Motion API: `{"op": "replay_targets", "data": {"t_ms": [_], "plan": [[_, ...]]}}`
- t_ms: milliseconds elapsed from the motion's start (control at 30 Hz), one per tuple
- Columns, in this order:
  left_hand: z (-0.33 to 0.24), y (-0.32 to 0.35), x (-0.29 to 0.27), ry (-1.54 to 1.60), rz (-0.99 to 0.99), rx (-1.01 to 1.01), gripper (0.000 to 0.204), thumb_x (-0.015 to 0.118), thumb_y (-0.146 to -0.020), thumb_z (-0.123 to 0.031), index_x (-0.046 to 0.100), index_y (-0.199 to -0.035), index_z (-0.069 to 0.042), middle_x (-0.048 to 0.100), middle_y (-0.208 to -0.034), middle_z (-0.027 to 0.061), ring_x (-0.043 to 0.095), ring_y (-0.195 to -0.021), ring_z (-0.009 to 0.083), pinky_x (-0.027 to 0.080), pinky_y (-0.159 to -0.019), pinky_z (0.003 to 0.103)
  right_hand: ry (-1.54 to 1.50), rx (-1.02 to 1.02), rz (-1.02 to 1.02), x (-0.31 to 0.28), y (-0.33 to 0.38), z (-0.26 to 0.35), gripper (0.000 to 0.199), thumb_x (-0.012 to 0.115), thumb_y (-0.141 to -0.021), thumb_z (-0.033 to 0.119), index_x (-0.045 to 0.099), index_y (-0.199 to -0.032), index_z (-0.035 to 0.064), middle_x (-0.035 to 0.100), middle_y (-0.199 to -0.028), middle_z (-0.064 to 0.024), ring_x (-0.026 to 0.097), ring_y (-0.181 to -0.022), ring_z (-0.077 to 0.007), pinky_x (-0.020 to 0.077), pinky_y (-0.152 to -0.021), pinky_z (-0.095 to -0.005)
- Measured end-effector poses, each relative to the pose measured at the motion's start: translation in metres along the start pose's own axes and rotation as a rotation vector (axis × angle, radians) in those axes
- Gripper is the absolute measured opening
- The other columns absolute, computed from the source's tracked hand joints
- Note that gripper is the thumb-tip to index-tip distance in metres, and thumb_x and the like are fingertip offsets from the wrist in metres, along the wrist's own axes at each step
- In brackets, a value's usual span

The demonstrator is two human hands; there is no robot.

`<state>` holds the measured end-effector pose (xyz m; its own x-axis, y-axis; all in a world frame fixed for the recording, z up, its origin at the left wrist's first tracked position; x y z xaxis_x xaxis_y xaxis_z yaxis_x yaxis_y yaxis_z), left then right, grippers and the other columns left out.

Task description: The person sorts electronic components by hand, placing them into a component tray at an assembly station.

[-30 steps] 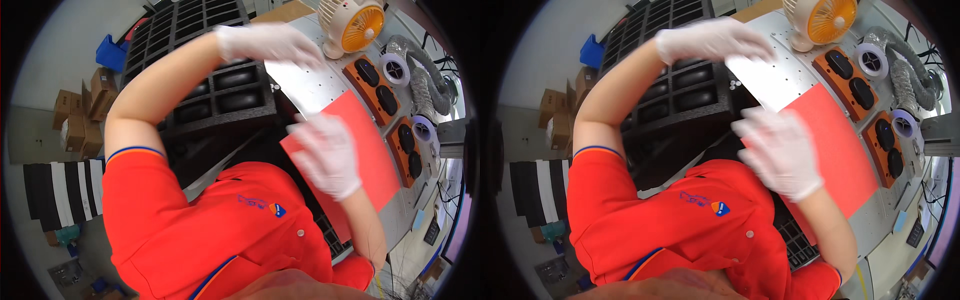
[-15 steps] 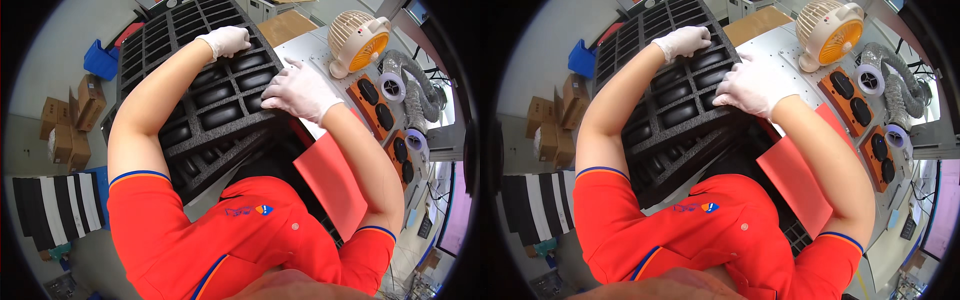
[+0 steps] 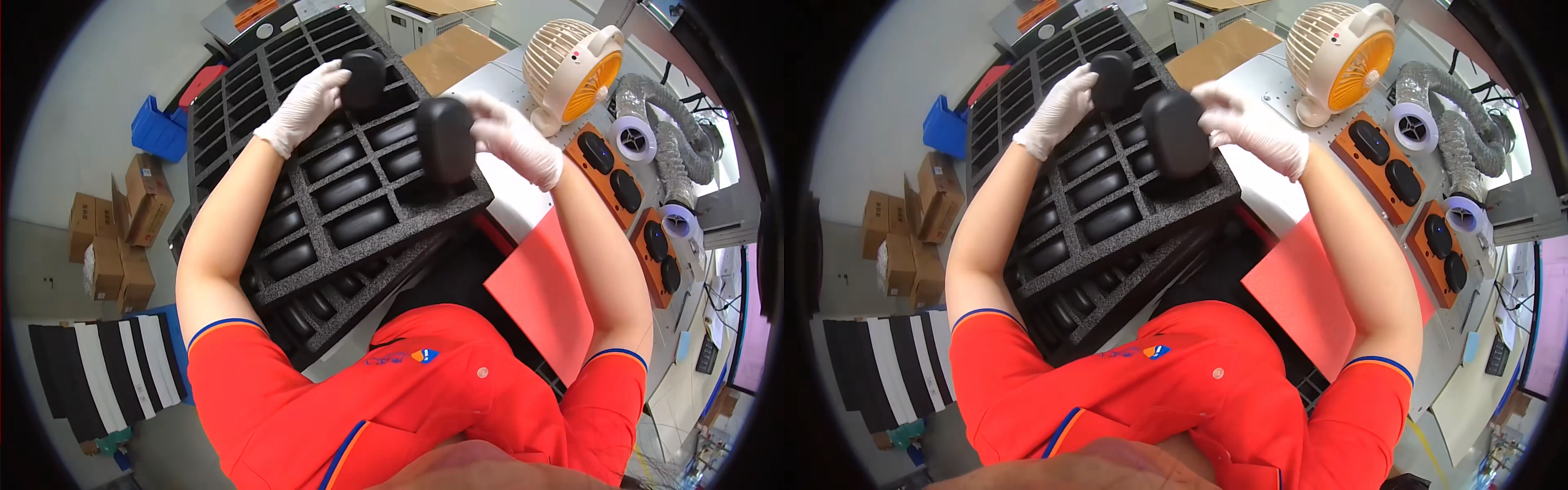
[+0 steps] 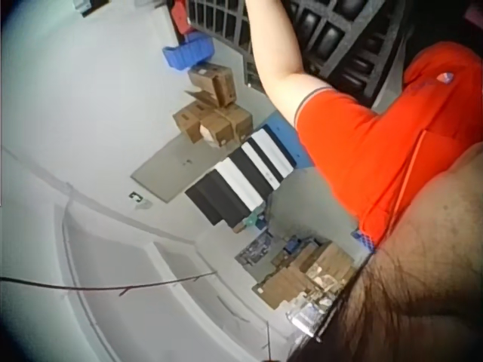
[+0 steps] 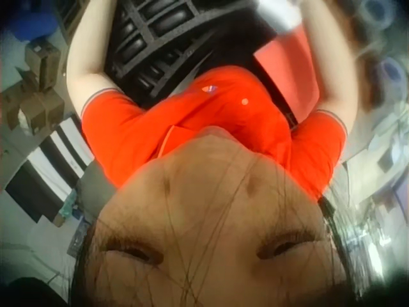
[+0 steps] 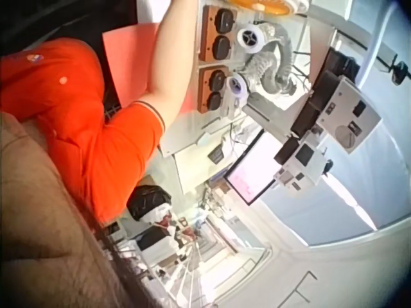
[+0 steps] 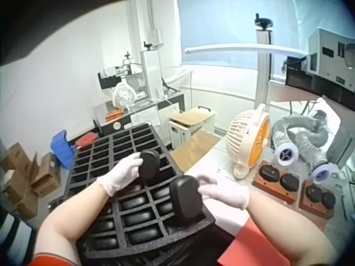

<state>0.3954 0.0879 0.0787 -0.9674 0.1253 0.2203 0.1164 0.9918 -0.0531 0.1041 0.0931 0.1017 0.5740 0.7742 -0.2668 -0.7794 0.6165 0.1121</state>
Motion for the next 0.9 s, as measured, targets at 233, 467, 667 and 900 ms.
{"op": "replay_targets", "data": {"t_ms": [233,467,667,900], "plan": [[-0.027,0.017,0.059,-0.865,0.012,-0.338,0.041,0.052,-0.092,-0.045,0.065,-0.093,-0.006,0.065,-0.086,0.0064,0.063,-0.085,0.0198,0.051,-0.080,0.035,0.142,-0.088,-0.106,-0.013,-0.027,-0.009,0.050,0.049,-0.090,0.041,0.059,-0.123,0.0049,0.062,-0.106,-0.0101,0.059,-0.091,-0.0232,0.0491,-0.083,-0.0344],[-0.020,0.026,0.096,-1.913,0.431,-0.056,0.037,0.060,-0.086,-0.036,0.063,-0.105,-0.005,0.061,-0.104,0.0209,0.064,-0.095,0.0350,0.051,-0.082,0.043,1.382,0.091,0.056,0.061,-0.041,0.025,0.025,0.064,-0.080,0.019,0.070,-0.103,0.0111,0.070,-0.095,-0.0098,0.068,-0.092,-0.0269,0.0535,-0.077,-0.0382],[-0.013,0.023,0.099,-1.857,0.334,-0.079,0.040,0.064,-0.083,-0.035,0.062,-0.111,-0.007,0.061,-0.109,0.0198,0.062,-0.096,0.0383,0.050,-0.084,0.045,1.375,-0.108,-0.024,0.056,-0.030,0.031,0.035,0.064,-0.083,0.021,0.064,-0.114,0.0042,0.063,-0.111,-0.0122,0.066,-0.098,-0.0292,0.0538,-0.079,-0.0373],[-0.015,0.045,0.077,-0.561,-0.086,-0.257,0.035,0.055,-0.095,-0.032,0.060,-0.107,0.000,0.061,-0.078,0.0077,0.058,-0.062,0.0120,0.046,-0.059,0.024,0.317,-0.004,-0.380,-0.021,0.161,-0.017,0.041,0.065,-0.086,0.035,0.059,-0.120,0.0129,0.061,-0.097,-0.0050,0.059,-0.091,-0.0187,0.0478,-0.078,-0.0296]]}}
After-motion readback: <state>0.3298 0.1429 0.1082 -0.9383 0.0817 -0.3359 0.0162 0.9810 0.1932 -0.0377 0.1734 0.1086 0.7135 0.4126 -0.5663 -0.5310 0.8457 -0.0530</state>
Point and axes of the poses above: each hand's wrist, its own y-axis away from the middle knuckle, its own x-axis out of the palm, z = x × y, the point moved 3 cm from there along -y, towards the middle knuckle
